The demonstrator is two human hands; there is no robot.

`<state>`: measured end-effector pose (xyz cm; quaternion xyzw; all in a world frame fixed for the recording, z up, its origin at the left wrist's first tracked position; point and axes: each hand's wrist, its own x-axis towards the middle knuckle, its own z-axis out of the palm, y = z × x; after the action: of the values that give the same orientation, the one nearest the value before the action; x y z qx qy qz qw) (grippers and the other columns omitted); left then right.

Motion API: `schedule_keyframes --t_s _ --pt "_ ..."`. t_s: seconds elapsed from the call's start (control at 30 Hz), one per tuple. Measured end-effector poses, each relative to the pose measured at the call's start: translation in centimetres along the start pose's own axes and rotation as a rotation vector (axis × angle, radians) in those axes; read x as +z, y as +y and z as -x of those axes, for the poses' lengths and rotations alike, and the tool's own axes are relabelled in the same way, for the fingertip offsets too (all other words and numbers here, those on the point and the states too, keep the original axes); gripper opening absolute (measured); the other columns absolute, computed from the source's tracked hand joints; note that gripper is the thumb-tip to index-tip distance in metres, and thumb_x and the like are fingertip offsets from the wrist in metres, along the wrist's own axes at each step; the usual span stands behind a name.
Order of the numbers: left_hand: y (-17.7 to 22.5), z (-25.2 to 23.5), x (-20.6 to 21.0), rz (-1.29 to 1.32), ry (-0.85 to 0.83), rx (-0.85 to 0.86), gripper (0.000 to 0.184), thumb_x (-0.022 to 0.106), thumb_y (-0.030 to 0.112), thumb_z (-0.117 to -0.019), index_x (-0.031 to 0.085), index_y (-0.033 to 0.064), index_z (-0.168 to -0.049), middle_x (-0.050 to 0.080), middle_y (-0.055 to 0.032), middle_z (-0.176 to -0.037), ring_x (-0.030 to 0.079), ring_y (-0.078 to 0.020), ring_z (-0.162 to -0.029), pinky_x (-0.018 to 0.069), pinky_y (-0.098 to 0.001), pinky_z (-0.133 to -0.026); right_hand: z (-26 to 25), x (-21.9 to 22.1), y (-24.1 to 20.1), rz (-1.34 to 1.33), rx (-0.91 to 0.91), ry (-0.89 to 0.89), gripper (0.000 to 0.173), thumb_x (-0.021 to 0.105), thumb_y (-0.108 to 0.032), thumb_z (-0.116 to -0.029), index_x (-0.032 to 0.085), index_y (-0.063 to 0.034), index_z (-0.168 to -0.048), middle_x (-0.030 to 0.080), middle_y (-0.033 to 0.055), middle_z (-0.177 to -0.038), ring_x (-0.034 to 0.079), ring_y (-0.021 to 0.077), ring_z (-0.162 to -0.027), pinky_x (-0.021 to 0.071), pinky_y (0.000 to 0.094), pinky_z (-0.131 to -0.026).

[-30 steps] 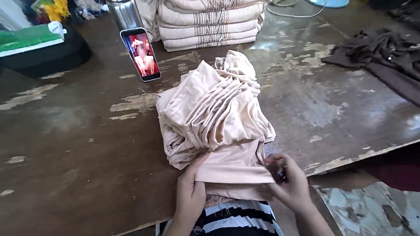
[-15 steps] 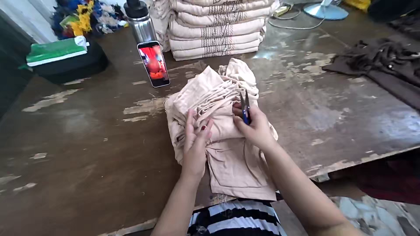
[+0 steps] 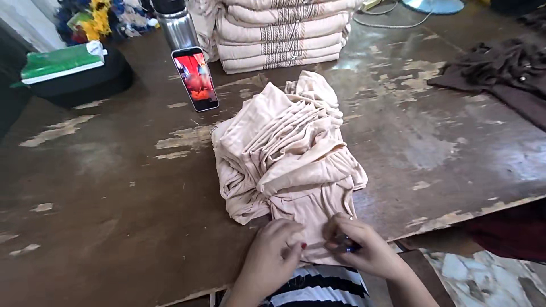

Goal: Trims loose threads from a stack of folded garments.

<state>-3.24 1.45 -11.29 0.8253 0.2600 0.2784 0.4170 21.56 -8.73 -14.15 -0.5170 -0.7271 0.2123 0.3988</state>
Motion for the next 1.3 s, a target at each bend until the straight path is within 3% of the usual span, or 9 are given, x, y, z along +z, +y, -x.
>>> schedule_keyframes --t_s 0.13,0.27,0.4,0.63,0.73,0.83,0.93,1.2,1.3 --pt "0.6 0.3 1.7 -0.292 -0.068 0.073 0.023 0.076 0.032 -0.0888 0.078 0.0225 -0.110 0.073 0.0036 -0.110 0.065 -0.0204 -0.110 0.0539 -0.0453 -0.089 -0.3 0.5 -1.3 -0.080 -0.056 0.065 0.022 0.067 -0.020 -0.0948 0.057 -0.0066 -0.080 0.061 0.0062 -0.081 0.060 0.0146 -0.083 0.0498 0.0289 -0.078" --pt "0.0 0.0 2.5 -0.206 0.215 0.190 0.026 0.065 0.004 -0.0835 0.078 0.0160 -0.103 0.069 -0.0029 -0.100 0.063 -0.0176 -0.103 0.0523 -0.0318 -0.093 -1.4 -0.2 -3.8 -0.213 -0.177 0.084 0.022 0.065 -0.014 -0.0951 0.050 -0.0094 -0.079 0.056 0.0054 -0.078 0.057 0.0150 -0.082 0.0481 0.0275 -0.078" --pt "-0.6 -0.1 2.2 -0.099 0.450 0.234 0.023 0.059 -0.001 -0.0901 0.072 0.0111 -0.105 0.061 -0.0055 -0.107 0.058 -0.0092 -0.107 0.0474 -0.0190 -0.098 -1.9 -2.1 -4.6 -0.263 -0.188 0.251 0.025 0.070 -0.015 -0.0955 0.047 -0.0134 -0.083 0.057 0.0020 -0.081 0.061 0.0109 -0.082 0.0525 0.0251 -0.075" --pt "-0.8 0.0 2.0 -0.126 0.413 0.026 0.020 0.065 0.004 -0.0874 0.078 0.0021 -0.102 0.069 -0.0108 -0.101 0.066 -0.0038 -0.093 0.0536 -0.0122 -0.083 -4.6 -0.9 -3.5 0.051 -0.080 0.673 0.024 0.067 -0.011 -0.0945 0.048 -0.0122 -0.080 0.057 -0.0006 -0.083 0.058 0.0018 -0.079 0.0487 0.0144 -0.070" --pt "-0.9 -0.3 1.9 -0.022 0.378 -0.075 0.020 0.062 0.004 -0.0935 0.075 -0.0017 -0.108 0.074 -0.0098 -0.102 0.071 -0.0052 -0.089 0.0589 -0.0184 -0.081 -5.0 0.8 -2.6 0.152 0.073 0.542 0.014 0.066 -0.015 -0.0945 0.061 -0.0033 -0.088 0.064 0.0086 -0.093 0.061 0.0091 -0.084 0.0519 0.0206 -0.073" --pt "-0.3 -0.6 1.5 0.433 0.383 -0.210 0.037 0.056 -0.004 -0.0961 0.051 -0.0127 -0.132 0.072 -0.0062 -0.101 0.070 -0.0068 -0.087 0.0602 -0.0248 -0.077 -4.8 2.6 -1.9 0.131 0.174 0.242 0.027 0.070 -0.023 -0.0895 0.071 -0.0008 -0.105 0.068 0.0137 -0.108 0.063 0.0152 -0.089 0.0541 0.0294 -0.077" --pt "-0.1 -0.5 1.4 0.871 0.412 -0.319 0.047 0.052 -0.003 -0.0986 0.036 -0.0041 -0.142 0.070 -0.0042 -0.104 0.072 -0.0136 -0.091 0.0618 -0.0359 -0.082 -4.4 3.0 -2.0 0.043 0.132 0.155 0.032 0.075 -0.030 -0.0875 0.067 -0.0017 -0.102 0.067 0.0107 -0.102 0.059 0.0094 -0.084 0.0510 0.0225 -0.074" --pt "-0.4 0.4 2.0 1.044 0.447 -0.241 0.030 0.057 0.007 -0.1006 0.053 0.0072 -0.131 0.072 -0.0030 -0.112 0.072 -0.0150 -0.099 0.0601 -0.0356 -0.089 -5.7 3.8 -3.6 -0.123 -0.027 0.253 0.038 0.076 -0.029 -0.0922 0.057 0.0001 -0.106 0.068 0.0149 -0.120 0.064 0.0081 -0.100 0.0522 0.0185 -0.082" --pt "-0.8 0.6 2.1 1.025 0.431 -0.174 0.028 0.059 0.006 -0.0994 0.059 0.0080 -0.127 0.071 -0.0029 -0.114 0.069 -0.0134 -0.103 0.0579 -0.0341 -0.092 -6.1 4.6 -3.8 -0.062 -0.015 0.306 0.032 0.076 -0.028 -0.0920 0.063 0.0002 -0.100 0.072 0.0131 -0.109 0.065 0.0090 -0.090 0.0524 0.0217 -0.078"
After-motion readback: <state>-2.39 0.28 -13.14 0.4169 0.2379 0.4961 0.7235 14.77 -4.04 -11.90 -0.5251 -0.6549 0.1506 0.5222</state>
